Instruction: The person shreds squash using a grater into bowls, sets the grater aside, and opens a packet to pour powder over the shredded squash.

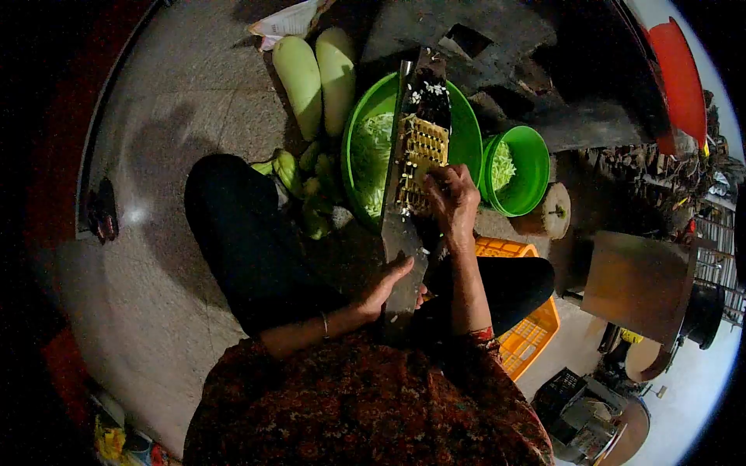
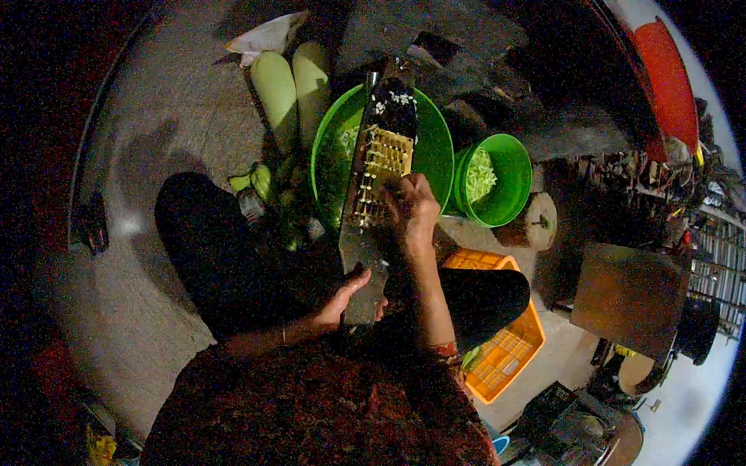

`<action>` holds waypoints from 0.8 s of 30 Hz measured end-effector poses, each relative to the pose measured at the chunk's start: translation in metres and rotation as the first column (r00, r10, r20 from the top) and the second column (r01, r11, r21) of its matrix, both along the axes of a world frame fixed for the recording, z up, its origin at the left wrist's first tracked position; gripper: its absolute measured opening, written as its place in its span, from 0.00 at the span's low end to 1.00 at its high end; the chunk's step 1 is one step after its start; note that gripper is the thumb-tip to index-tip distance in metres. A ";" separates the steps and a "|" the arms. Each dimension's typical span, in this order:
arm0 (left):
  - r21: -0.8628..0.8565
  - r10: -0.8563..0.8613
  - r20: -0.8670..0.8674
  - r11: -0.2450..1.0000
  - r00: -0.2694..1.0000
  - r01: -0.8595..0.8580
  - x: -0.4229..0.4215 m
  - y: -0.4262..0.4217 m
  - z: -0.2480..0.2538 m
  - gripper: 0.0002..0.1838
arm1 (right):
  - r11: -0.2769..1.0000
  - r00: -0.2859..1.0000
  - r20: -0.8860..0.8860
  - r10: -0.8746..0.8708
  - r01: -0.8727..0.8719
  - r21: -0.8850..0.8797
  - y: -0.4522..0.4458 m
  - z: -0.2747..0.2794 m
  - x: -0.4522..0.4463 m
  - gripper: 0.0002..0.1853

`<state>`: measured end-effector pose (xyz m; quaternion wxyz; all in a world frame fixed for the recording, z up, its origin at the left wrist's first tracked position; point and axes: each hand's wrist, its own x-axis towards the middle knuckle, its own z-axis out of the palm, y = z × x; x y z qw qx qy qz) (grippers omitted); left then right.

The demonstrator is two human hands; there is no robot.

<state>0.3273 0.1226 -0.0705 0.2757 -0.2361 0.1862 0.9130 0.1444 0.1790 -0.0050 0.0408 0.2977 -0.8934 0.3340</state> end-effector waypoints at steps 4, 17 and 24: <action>-0.053 -0.014 -0.043 0.999 0.999 0.012 -0.002 -0.004 0.003 0.28 | 0.988 0.988 0.104 0.111 -0.099 -0.115 0.011 -0.004 -0.013 0.10; -0.028 0.033 -0.048 0.999 0.998 -0.034 -0.002 0.000 -0.002 0.26 | 0.976 0.986 -0.004 0.168 -0.166 0.143 -0.009 -0.016 -0.032 0.34; -0.117 0.153 0.036 0.982 0.988 -0.148 -0.002 0.019 -0.037 0.24 | 0.966 0.997 -0.053 0.047 -0.032 0.258 -0.029 -0.032 -0.032 0.27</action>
